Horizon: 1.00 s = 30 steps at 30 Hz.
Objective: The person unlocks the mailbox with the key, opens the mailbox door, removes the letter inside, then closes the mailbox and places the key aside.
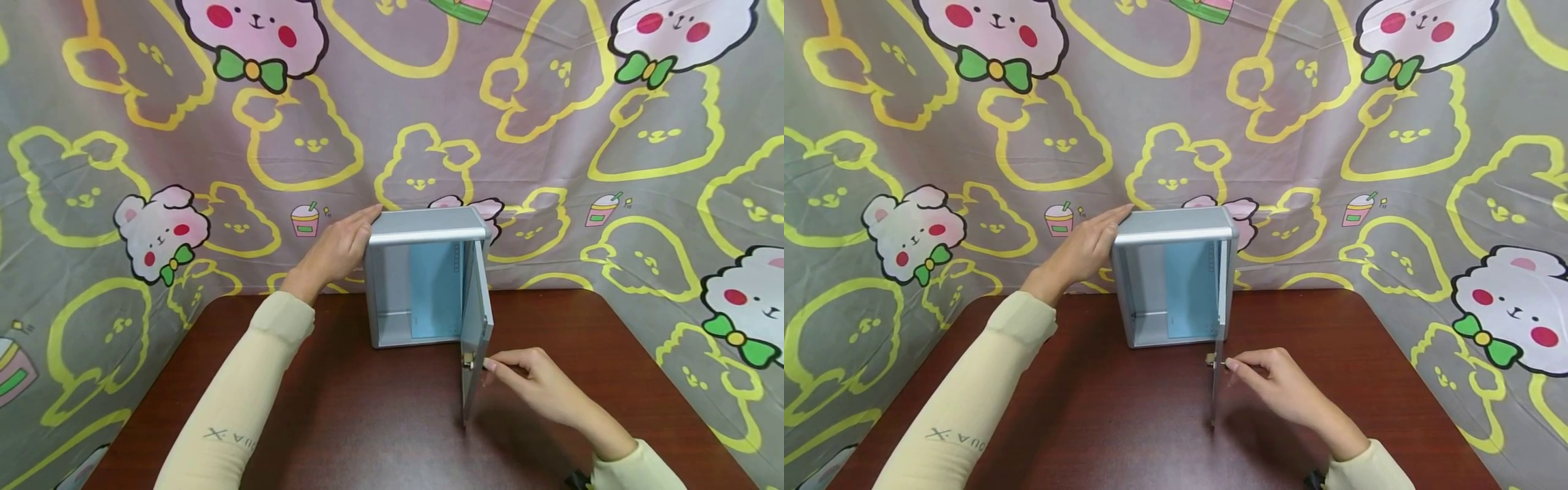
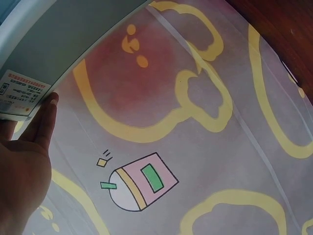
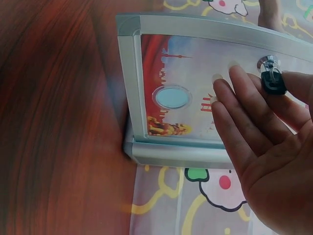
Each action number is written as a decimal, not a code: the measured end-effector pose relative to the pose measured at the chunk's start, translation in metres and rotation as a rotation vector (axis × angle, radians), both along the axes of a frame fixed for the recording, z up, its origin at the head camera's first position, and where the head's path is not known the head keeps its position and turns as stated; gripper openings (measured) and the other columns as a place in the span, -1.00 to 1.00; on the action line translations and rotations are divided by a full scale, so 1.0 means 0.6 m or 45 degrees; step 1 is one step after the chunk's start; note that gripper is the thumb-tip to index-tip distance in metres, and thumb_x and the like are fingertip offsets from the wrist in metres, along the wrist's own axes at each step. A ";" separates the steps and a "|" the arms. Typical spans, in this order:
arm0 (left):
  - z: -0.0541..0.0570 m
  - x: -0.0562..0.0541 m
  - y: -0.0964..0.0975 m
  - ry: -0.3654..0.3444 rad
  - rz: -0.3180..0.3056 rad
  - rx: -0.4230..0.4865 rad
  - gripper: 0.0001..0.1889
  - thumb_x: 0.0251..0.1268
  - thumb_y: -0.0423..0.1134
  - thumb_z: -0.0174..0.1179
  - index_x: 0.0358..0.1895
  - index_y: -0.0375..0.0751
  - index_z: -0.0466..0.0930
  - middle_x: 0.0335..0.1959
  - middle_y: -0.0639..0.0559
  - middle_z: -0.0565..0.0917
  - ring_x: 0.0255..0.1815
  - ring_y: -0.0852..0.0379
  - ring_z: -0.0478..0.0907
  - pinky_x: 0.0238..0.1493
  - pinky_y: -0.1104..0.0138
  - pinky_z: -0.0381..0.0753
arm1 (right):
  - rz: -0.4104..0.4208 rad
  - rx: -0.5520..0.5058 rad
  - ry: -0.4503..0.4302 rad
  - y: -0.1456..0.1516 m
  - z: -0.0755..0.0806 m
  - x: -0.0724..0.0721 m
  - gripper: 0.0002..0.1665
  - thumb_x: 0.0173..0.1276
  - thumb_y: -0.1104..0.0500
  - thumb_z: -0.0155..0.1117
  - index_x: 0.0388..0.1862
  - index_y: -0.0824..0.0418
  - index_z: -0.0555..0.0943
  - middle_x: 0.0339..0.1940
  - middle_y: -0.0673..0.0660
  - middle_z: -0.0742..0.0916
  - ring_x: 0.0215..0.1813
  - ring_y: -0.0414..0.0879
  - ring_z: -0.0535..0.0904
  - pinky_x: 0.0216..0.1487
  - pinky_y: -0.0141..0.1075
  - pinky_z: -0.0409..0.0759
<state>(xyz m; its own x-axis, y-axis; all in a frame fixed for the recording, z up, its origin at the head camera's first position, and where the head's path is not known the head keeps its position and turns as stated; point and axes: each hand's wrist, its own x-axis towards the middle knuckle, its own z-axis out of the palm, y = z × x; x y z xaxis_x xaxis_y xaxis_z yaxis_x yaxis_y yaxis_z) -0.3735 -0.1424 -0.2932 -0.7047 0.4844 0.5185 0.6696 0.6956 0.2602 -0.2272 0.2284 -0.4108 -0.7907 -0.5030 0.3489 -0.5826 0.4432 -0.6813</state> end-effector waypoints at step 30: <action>0.000 0.000 0.000 -0.019 0.017 -0.012 -0.42 0.67 -0.10 -0.41 0.59 -0.17 0.25 0.59 0.02 0.30 0.58 0.02 0.23 0.58 0.17 0.17 | -0.072 -0.010 -0.069 0.037 -0.001 0.006 -0.76 0.56 0.24 0.18 -0.06 0.05 0.79 -0.23 -0.14 0.81 -0.17 -0.25 0.70 -0.19 -0.38 0.64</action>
